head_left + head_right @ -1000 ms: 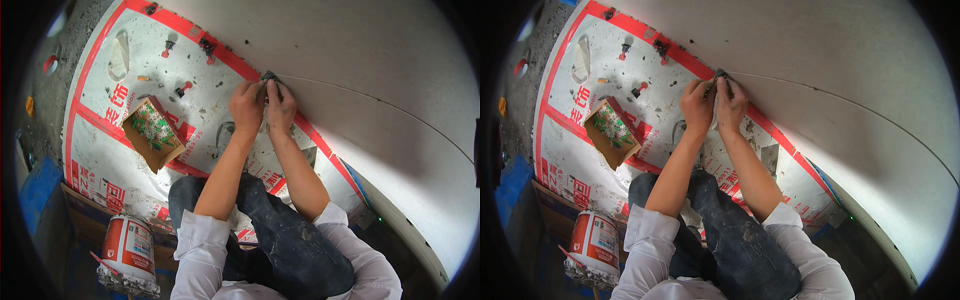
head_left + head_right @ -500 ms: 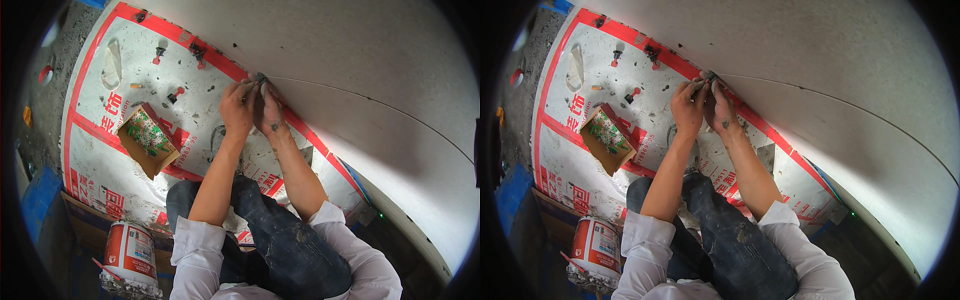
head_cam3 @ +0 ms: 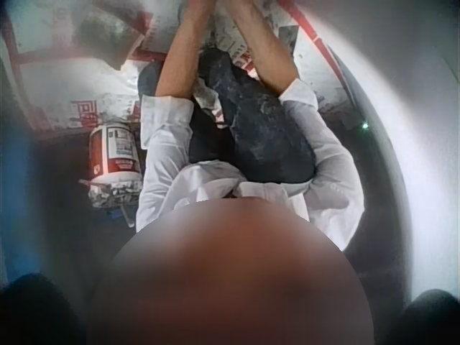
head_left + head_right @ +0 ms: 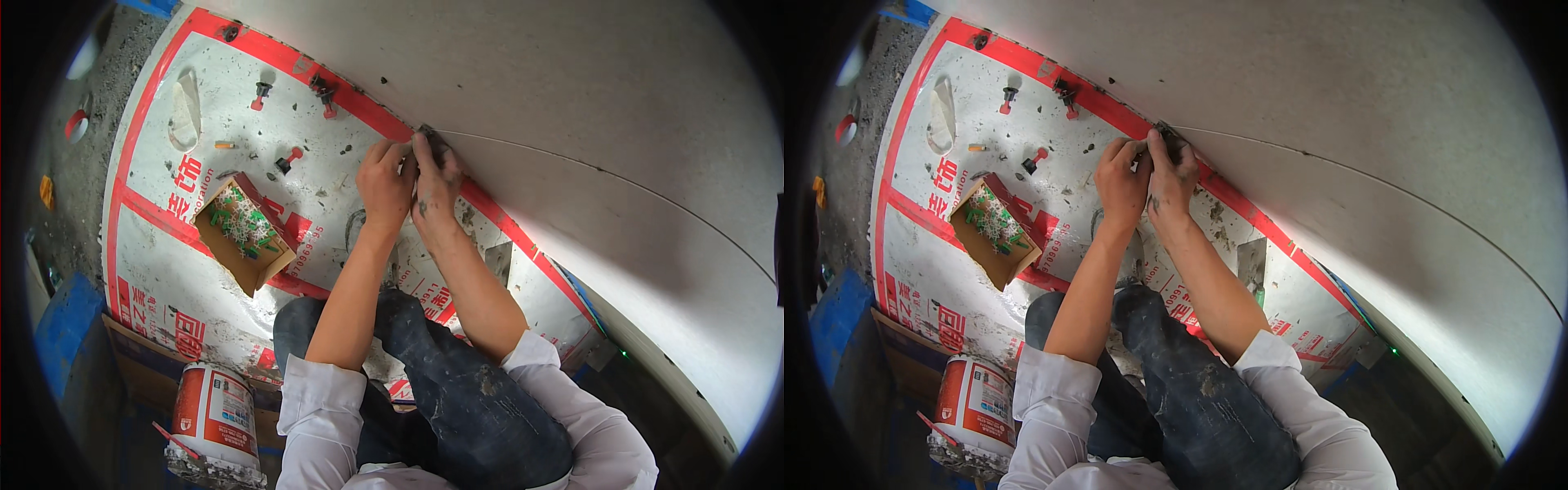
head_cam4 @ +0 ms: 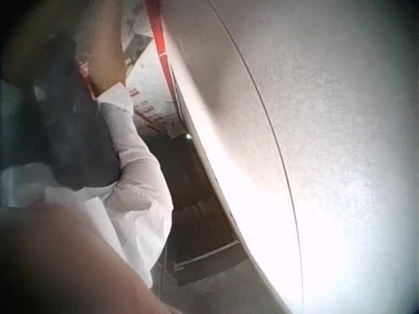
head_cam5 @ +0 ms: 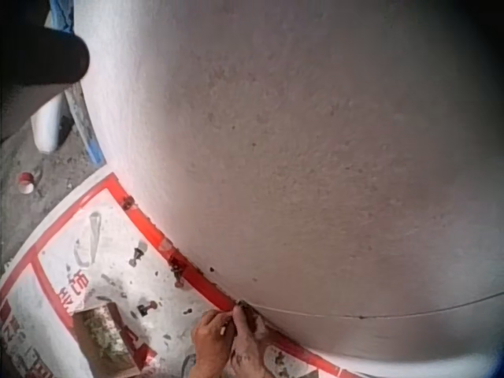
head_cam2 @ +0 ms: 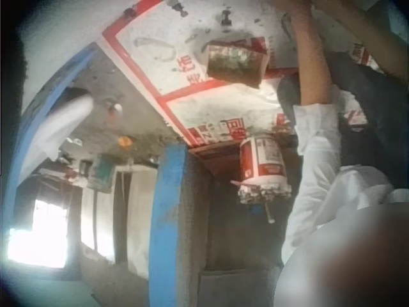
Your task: The recorder is applying tiles to a wall, using a laser level and tile spacers.
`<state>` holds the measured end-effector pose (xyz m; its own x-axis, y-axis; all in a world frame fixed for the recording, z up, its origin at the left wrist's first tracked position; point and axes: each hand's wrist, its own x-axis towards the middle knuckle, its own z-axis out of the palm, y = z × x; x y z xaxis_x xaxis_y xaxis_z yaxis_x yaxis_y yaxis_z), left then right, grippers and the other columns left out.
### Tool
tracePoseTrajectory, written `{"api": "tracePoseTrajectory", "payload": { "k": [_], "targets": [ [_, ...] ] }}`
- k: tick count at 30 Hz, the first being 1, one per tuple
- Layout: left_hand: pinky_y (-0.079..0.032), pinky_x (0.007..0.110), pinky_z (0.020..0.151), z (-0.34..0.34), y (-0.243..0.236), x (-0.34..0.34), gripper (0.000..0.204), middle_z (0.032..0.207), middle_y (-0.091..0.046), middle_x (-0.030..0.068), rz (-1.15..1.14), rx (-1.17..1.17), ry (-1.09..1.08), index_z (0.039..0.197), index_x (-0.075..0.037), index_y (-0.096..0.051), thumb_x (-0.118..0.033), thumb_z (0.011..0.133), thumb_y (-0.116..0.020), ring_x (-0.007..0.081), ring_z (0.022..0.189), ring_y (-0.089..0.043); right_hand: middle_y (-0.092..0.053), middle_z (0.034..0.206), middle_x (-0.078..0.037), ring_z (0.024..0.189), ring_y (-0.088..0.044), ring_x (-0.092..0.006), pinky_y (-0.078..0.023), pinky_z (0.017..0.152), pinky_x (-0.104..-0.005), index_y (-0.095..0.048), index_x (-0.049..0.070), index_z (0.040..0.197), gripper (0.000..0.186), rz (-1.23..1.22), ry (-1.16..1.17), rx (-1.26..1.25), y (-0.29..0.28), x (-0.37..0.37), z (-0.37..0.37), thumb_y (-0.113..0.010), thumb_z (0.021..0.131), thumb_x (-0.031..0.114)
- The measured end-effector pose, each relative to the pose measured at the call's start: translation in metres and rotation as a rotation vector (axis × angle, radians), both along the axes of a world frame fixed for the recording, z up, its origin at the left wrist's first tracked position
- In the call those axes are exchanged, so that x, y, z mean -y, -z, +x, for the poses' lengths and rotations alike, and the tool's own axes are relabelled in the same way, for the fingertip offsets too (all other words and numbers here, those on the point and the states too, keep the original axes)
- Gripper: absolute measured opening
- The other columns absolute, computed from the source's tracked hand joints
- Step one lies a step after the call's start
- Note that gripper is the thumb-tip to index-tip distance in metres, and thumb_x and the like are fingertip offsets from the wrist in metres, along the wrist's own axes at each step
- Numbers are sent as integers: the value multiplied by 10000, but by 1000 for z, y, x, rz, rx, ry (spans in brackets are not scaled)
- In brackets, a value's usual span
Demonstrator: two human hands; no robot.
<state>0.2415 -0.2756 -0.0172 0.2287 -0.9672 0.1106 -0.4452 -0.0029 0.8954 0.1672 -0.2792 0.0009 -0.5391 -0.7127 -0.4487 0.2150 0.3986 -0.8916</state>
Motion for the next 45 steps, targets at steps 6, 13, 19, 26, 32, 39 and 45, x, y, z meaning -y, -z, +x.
{"api": "tracePoseTrajectory", "payload": {
  "k": [6, 13, 19, 26, 32, 39, 45],
  "targets": [
    [-567, 440, 729, -6, -2, 5, 79, 913, -724, 96, -89, 31, -13, 938, -71, -798, -93, 873, -837, 325, 865, -709, -727, 958, 9, 766, -612, -75, -499, 682, -276, -735, 20, 1134, 246, 25, 31, 113, 1, -32, -19, -717, 1100, 263],
    [-547, 360, 652, -10, -7, 4, 218, 851, -773, 110, 344, -436, -24, 1068, -2, -819, -210, 1002, -819, 203, 698, -722, -723, 911, 1, 758, -631, -81, -505, 664, -285, -755, 25, 1111, 229, 36, -50, 52, 14, -44, -45, -685, 1115, 242],
    [-544, 328, 624, 3, -5, 10, 314, 808, -774, 84, 615, -910, 56, 1095, 48, -795, -261, 1069, -745, 121, 674, -682, -725, 968, -2, 767, -610, -84, -503, 679, -282, -752, 38, 1113, 240, -12, -134, 92, -5, -9, -28, -676, 1121, 265],
    [-532, 317, 616, 6, -11, 10, 306, 783, -755, 77, 565, -721, 99, 1089, 52, -780, -246, 1079, -713, 131, 648, -664, -744, 1170, -33, 1029, -686, -130, -554, 892, -292, -730, 47, 1289, 293, 5, -133, 283, 1, 3, -25, -696, 1117, 282],
    [-535, 288, 637, 8, -7, 14, 323, 809, -745, 45, 591, -659, 103, 1103, 50, -770, -266, 1094, -706, 100, 680, -651, -743, 1105, -15, 947, -653, -94, -491, 756, -254, -737, 34, 1235, 314, -51, -79, 314, 9, 6, -16, -757, 1084, 309],
    [-532, 289, 648, 7, -15, 8, 300, 801, -727, 31, 546, -694, 121, 1148, 35, -784, -248, 1097, -699, 90, 695, -636, -737, 1103, -17, 955, -643, -91, -484, 749, -259, -736, 25, 1242, 313, -91, -124, 251, -2, 1, -19, -747, 1091, 299],
    [-534, 285, 642, 7, -12, 6, 309, 805, -732, 27, 544, -662, 135, 1130, 36, -790, -260, 1093, -712, 94, 699, -647, -733, 1102, -14, 924, -636, -87, -475, 713, -258, -735, 35, 1242, 280, -98, -105, 257, 1, -2, -22, -720, 1108, 280]
  ]
}}
